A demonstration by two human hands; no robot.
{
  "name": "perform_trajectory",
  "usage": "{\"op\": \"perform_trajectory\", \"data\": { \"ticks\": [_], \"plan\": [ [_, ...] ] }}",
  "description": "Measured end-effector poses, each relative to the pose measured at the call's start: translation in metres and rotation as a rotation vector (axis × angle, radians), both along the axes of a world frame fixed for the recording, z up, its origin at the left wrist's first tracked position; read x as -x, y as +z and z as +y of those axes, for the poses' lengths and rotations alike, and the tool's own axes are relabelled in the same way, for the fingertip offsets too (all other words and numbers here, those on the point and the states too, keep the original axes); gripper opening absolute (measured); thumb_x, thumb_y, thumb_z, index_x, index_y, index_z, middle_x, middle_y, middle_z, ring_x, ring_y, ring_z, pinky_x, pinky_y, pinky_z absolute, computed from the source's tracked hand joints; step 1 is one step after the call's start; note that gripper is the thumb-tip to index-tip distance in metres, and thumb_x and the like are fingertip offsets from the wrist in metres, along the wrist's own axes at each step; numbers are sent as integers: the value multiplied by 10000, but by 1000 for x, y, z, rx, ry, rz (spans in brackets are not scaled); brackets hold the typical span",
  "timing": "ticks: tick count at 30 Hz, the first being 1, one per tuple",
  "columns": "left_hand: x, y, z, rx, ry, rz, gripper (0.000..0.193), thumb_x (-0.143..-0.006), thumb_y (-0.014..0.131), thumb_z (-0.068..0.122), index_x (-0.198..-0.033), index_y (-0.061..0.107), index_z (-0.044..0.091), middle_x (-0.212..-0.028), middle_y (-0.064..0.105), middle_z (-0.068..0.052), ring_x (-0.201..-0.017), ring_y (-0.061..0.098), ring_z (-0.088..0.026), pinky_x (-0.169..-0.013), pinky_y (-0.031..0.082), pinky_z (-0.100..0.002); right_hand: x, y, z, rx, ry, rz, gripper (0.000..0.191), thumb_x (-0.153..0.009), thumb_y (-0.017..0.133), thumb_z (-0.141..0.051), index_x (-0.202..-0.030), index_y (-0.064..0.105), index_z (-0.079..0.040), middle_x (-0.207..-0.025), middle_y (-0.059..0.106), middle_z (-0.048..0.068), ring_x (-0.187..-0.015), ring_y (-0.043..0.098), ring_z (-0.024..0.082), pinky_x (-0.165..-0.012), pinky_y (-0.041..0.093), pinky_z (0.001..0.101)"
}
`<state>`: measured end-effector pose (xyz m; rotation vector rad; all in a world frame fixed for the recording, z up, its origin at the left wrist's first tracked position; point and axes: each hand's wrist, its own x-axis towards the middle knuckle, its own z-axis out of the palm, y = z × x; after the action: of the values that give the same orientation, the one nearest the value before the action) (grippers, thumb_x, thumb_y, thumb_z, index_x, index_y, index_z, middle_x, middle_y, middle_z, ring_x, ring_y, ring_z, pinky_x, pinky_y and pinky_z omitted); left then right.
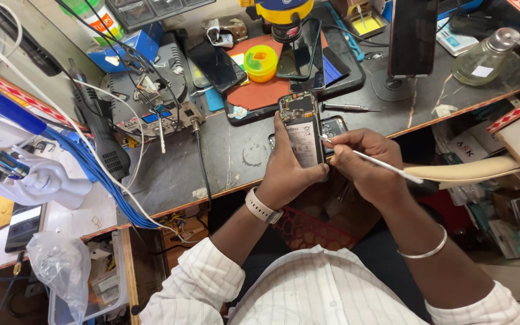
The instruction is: The person disassembles a smartphone at a workbench, using a metal spudger to pry open the casing and remove the battery. They then use a plastic card to separate the screen assembly from the frame and continue to manipulate internal components with the spudger.
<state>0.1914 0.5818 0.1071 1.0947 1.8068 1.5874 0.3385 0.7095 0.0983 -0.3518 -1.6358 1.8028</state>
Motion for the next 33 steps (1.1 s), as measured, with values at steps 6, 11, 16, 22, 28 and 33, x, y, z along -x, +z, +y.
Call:
{"op": "perform_trajectory", "data": {
  "ticks": [6, 11, 16, 22, 28, 33],
  "plan": [
    [1, 6, -1, -71, -89, 53, 1364, -682, 816, 224, -1614, -133, -74, -1533, 444, -250, -1424, 486, -328, -1173, 382, -360, 2, -7, 25, 446, 220, 206, 127, -978, 654, 4, -1093, 670, 53, -1038, 756, 199, -833, 734, 160, -753, 613, 269],
    [-6, 12, 1, 53, 1, 57, 1338, -642, 780, 237, -1625, -77, -63, -1481, 488, -258, -1357, 540, -333, -1137, 434, -365, -4, -6, 7, 127, -6, -10, 152, -984, 668, 8, -1125, 685, 60, -992, 742, 155, -800, 698, 135, -715, 589, 259],
    [-13, 13, 1, -55, 31, 201, 1331, -669, 829, 199, -1610, -70, -80, -1563, 387, -291, -1454, 436, -361, -1194, 368, -395, -2, -2, 15, 223, 81, 106, 139, -982, 700, 19, -1112, 699, 70, -990, 733, 129, -875, 713, 152, -827, 587, 272],
    [-9, 11, 7, -226, -128, -133, 1249, -672, 805, 73, -1652, 33, 15, -1498, 455, -177, -1387, 478, -274, -1172, 404, -380, -4, -8, 29, 258, 112, 129, 173, -969, 694, 3, -1126, 705, 75, -991, 746, 126, -884, 728, 156, -849, 594, 270],
    [-13, 14, 9, -298, -255, -500, 1195, -684, 742, -38, -1662, 65, 76, -1381, 469, -112, -1270, 518, -210, -1072, 493, -365, -7, 7, 17, 93, 44, 42, 188, -1002, 692, -30, -1149, 719, 83, -1010, 749, 133, -897, 719, 132, -841, 586, 246],
    [-10, 19, 8, -249, -188, -349, 1129, -693, 727, -5, -1653, 134, 28, -1398, 503, -119, -1283, 547, -225, -1079, 499, -344, -15, 28, -21, -345, -228, -5, 252, -1038, 639, -178, -1169, 693, 30, -1052, 763, 70, -938, 741, 96, -870, 611, 230]
  ]
}}
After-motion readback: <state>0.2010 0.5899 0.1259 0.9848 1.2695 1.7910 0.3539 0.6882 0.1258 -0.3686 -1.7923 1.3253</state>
